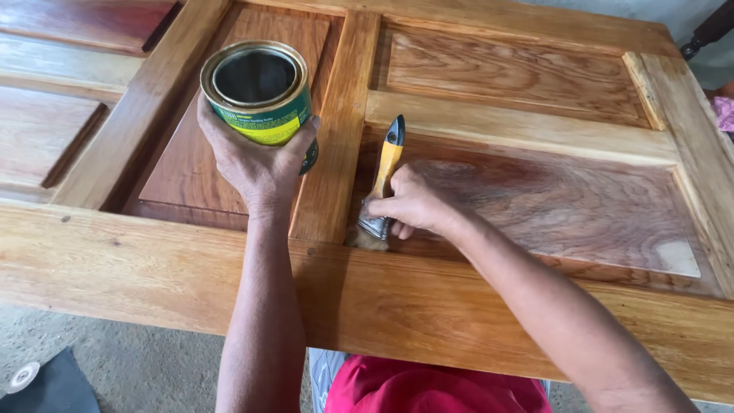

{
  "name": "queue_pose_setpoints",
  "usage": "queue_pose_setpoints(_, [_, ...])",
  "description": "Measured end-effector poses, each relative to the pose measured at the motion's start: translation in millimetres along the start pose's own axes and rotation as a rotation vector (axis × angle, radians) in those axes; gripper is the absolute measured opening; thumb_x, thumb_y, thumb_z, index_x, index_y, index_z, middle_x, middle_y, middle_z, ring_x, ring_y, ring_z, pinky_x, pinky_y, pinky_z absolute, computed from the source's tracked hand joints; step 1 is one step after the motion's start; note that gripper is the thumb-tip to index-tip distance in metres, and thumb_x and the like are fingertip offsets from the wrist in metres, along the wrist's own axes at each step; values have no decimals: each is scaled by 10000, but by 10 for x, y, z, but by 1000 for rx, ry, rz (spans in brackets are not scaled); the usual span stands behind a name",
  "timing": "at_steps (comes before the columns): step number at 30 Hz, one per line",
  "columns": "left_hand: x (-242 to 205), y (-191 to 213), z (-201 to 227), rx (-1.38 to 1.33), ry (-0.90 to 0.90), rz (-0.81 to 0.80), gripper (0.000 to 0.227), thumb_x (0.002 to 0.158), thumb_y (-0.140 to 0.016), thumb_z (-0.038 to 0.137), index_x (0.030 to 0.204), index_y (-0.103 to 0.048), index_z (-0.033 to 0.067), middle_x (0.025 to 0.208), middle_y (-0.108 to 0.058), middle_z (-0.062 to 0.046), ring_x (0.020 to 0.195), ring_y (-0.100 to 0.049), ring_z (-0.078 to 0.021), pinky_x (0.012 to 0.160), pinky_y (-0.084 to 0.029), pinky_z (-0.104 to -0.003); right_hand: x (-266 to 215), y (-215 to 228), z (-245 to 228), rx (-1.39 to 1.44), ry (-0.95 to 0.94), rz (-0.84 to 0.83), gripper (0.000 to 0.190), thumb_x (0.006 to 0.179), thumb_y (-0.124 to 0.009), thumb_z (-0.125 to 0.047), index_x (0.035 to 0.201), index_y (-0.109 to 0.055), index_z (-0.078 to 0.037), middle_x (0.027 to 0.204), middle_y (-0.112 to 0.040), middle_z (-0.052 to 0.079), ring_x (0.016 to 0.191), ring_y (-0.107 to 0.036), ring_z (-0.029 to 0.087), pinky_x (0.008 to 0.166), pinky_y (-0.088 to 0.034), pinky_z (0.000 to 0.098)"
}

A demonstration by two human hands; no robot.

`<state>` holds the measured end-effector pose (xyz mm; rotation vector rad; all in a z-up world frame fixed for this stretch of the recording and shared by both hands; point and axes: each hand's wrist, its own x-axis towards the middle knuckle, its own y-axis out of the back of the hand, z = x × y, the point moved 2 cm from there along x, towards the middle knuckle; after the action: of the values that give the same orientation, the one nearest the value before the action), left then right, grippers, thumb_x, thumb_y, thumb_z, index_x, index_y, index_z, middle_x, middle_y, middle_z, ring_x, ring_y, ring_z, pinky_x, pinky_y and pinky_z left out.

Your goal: The person applies a dark liquid finish to a wooden door using a brush. They hold a can of the finish in one hand and repeatedly dip the brush into it to coat the surface of the door panels.

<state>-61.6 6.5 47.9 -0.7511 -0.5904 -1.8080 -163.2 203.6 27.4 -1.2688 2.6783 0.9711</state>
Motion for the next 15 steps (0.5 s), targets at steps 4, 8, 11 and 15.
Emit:
queue_pose_setpoints(4, [-5, 1, 84, 16, 10, -23, 1104, 712, -1028, 239, 1565, -346, 83, 1492, -548, -134, 1399, -588, -306, 1200, -495, -435, -181, 39, -169, -28, 66, 128, 278, 822, -775, -257, 898, -750, 9, 694, -726, 93, 483, -666, 132, 419, -571, 265])
queue_pose_setpoints(8, [-6, -22, 73, -21, 58, -68, 1068, 733, -1036, 293, 1530, -359, 79, 1473, -582, -119, 1369, -630, -286, 1178, -526, -433, -277, 32, -194, -40, 91, 13, 256, 813, -762, -279, 932, -734, -55, 755, -743, 64, 535, -679, 124, 454, -584, 275])
queue_pose_setpoints(11, [-6, -42, 58, -26, 22, -107, 1057, 739, -1036, 306, 1510, -351, 77, 1475, -574, -122, 1375, -626, -287, 1178, -529, -434, -470, 256, -152, -246, 133, 42, 258, 805, -800, -295, 943, -750, -83, 772, -751, 47, 601, -685, 148, 539, -558, 298])
queue_pose_setpoints(15, [-43, -70, 40, -21, -3, -128, 1056, 758, -1053, 309, 1509, -346, 82, 1422, -579, -119, 1380, -629, -286, 1192, -533, -439, -788, 238, -246, -315, 327, 220, 208, 808, -836, -267, 887, -751, -95, 749, -732, 26, 678, -687, 147, 599, -517, 322])
